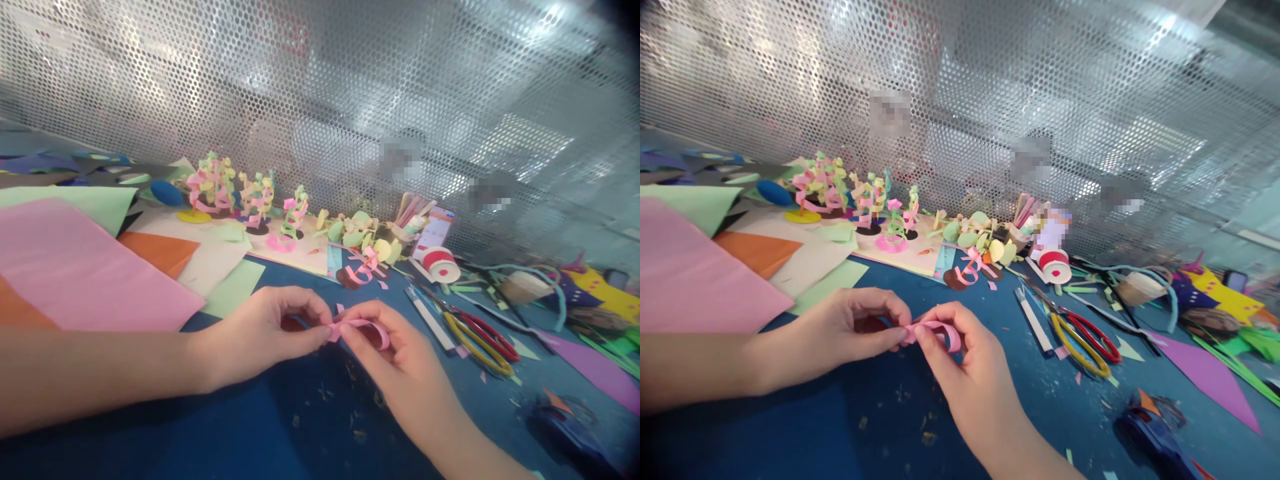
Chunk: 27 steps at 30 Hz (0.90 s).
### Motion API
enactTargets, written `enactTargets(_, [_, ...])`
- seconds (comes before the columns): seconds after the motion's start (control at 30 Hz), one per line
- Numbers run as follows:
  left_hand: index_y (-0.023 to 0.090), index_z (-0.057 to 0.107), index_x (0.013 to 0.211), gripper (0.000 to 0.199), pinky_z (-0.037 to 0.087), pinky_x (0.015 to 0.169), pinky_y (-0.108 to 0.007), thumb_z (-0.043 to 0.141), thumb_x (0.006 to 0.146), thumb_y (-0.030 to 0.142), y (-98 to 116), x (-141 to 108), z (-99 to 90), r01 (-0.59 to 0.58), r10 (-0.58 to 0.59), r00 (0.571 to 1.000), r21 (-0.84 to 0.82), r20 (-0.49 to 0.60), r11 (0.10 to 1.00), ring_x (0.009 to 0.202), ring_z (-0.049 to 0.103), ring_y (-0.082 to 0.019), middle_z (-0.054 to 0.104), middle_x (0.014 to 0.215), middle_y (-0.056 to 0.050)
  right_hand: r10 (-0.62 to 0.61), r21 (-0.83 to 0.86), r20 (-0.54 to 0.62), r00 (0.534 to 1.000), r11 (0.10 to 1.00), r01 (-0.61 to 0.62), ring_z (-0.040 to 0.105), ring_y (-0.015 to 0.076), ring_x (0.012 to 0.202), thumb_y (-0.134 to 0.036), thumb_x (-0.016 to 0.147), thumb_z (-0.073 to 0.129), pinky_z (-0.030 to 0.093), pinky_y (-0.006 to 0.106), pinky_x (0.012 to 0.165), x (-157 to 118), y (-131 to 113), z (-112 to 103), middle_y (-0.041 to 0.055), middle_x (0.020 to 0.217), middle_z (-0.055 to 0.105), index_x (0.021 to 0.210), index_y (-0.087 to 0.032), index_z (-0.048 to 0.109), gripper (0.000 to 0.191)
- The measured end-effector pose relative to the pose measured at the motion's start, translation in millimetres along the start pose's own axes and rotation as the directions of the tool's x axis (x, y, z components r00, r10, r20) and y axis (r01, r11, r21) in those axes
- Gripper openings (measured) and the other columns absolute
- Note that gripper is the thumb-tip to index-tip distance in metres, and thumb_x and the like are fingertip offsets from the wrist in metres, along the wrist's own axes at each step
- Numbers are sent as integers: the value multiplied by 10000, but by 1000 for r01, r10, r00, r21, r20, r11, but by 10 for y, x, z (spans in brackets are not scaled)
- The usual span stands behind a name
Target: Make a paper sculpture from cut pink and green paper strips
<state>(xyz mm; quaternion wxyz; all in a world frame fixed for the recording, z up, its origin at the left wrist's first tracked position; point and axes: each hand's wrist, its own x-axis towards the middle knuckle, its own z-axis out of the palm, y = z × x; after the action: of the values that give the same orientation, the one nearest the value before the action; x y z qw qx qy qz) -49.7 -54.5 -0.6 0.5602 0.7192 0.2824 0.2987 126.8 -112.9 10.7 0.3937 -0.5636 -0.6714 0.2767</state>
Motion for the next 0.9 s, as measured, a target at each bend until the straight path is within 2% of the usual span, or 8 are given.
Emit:
enactTargets(0.33, [174, 613, 817, 144, 448, 693, -193, 575, 806, 313, -30, 0, 13, -9, 9, 1000, 10, 13, 1000, 729, 541, -96, 606, 794, 15, 9, -31, -26, 1000, 999, -10, 553, 123, 662, -311, 809, 570, 455, 225, 613, 21, -10, -4, -22, 727, 605, 759, -221, 573, 103])
enactTargets(0.43, [176, 621, 820, 132, 448, 682, -190, 577, 804, 299, -29, -4, 8, -22, 21, 999, 25, 30, 999, 719, 544, -94, 613, 791, 17, 92, 48, -36, 995, 995, -91, 560, 113, 605, -319, 788, 595, 456, 213, 563, 16, -45, 21, -36, 680, 616, 799, -231, 520, 116])
enactTargets(0.6, [167, 625, 814, 144, 452, 706, -204, 593, 795, 305, 1, 3, 2, 3, -3, 1000, -3, 25, 1000, 745, 556, -104, 615, 803, 8, 234, 207, -68, 970, 954, -216, 561, 118, 535, -397, 756, 630, 455, 223, 516, 24, -9, 58, -77, 589, 587, 885, -265, 371, 318])
enactTargets(0.67, [160, 617, 807, 162, 455, 703, -218, 605, 787, 321, 13, 10, -7, 34, -33, 999, -41, 25, 999, 732, 560, -108, 614, 786, 3, 162, 173, -113, 980, 975, -141, 597, 141, 659, -405, 740, 642, 483, 267, 600, 55, 59, 39, -46, 723, 605, 877, -262, 375, 333])
enactTargets(0.73, [153, 606, 800, 165, 457, 691, -222, 616, 781, 317, 21, 22, -23, 61, -58, 998, -101, 33, 993, 714, 564, -107, 619, 768, -2, 12, 25, -237, 971, 1000, -7, 579, 158, 785, -375, 727, 657, 478, 313, 705, 87, 128, -7, -16, 859, 569, 868, -254, 411, 308])
enactTargets(0.77, [149, 601, 794, 163, 457, 686, -220, 621, 778, 310, 22, 30, -32, 76, -71, 997, -135, 37, 988, 708, 566, -105, 624, 761, -4, -80, -84, -314, 946, 995, 57, 554, 161, 811, -348, 726, 662, 463, 326, 736, 97, 152, -36, -11, 878, 537, 865, -249, 430, 288])
enactTargets(0.83, [143, 597, 782, 154, 455, 680, -215, 630, 774, 293, 16, 48, -50, 105, -101, 994, -193, 29, 976, 693, 569, -100, 635, 747, -8, -282, -311, -431, 857, 938, 153, 503, 161, 799, -276, 731, 668, 432, 331, 750, 92, 161, -94, -11, 837, 488, 840, -242, 460, 237])
enactTargets(0.9, [138, 600, 771, 149, 452, 683, -213, 641, 766, 282, -1, 67, -61, 115, -119, 993, -238, -3, 964, 679, 568, -95, 643, 731, -10, -493, -505, -426, 759, 825, 253, 470, 159, 762, -190, 734, 672, 408, 322, 722, 58, 129, -130, -11, 788, 461, 798, -238, 495, 194])
